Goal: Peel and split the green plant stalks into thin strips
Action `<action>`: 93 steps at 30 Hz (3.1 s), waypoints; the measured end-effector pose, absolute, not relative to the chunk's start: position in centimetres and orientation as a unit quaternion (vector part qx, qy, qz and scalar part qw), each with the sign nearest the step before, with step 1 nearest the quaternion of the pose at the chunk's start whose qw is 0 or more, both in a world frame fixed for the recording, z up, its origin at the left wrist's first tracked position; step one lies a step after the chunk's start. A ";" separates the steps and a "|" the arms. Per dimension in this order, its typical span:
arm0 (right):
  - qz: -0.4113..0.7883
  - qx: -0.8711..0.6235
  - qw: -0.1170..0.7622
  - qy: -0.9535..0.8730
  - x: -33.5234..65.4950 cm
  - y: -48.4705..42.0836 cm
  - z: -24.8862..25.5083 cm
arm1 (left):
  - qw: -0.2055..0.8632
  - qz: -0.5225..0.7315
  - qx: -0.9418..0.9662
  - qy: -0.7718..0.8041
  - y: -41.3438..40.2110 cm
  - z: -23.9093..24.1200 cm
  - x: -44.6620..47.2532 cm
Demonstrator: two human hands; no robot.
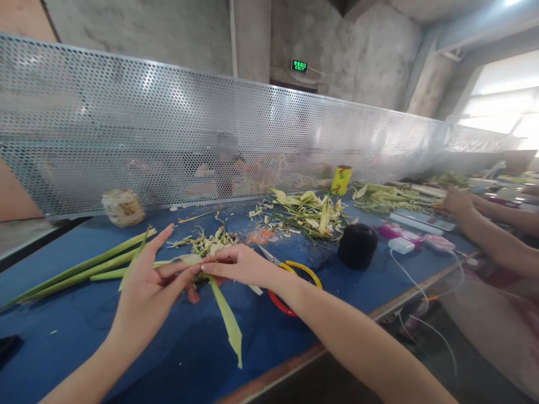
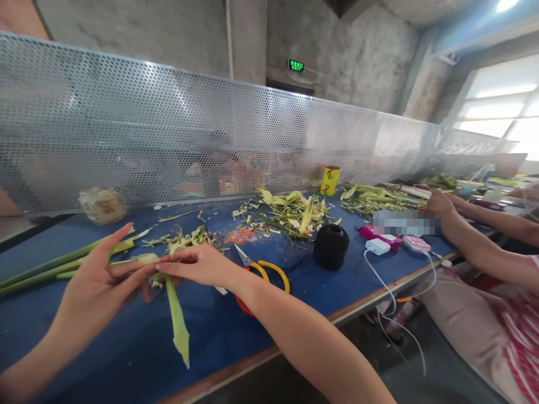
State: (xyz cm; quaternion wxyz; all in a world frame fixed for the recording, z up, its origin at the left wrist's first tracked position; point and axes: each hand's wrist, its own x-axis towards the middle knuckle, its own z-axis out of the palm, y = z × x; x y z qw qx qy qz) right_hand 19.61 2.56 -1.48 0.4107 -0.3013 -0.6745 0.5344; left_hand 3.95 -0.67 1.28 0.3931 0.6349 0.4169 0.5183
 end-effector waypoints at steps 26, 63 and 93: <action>0.464 -0.338 0.400 -0.714 20.0 2.0 -0.5 | 0.421 0.538 0.607 0.406 -0.1 1.0 3.6; 0.387 -0.346 0.395 -0.758 20.1 0.7 0.7 | 0.473 0.489 0.640 0.357 0.4 -0.3 3.7; 0.311 -0.390 0.448 -0.742 19.9 1.2 0.1 | 0.488 0.469 0.641 0.362 0.1 -0.3 3.7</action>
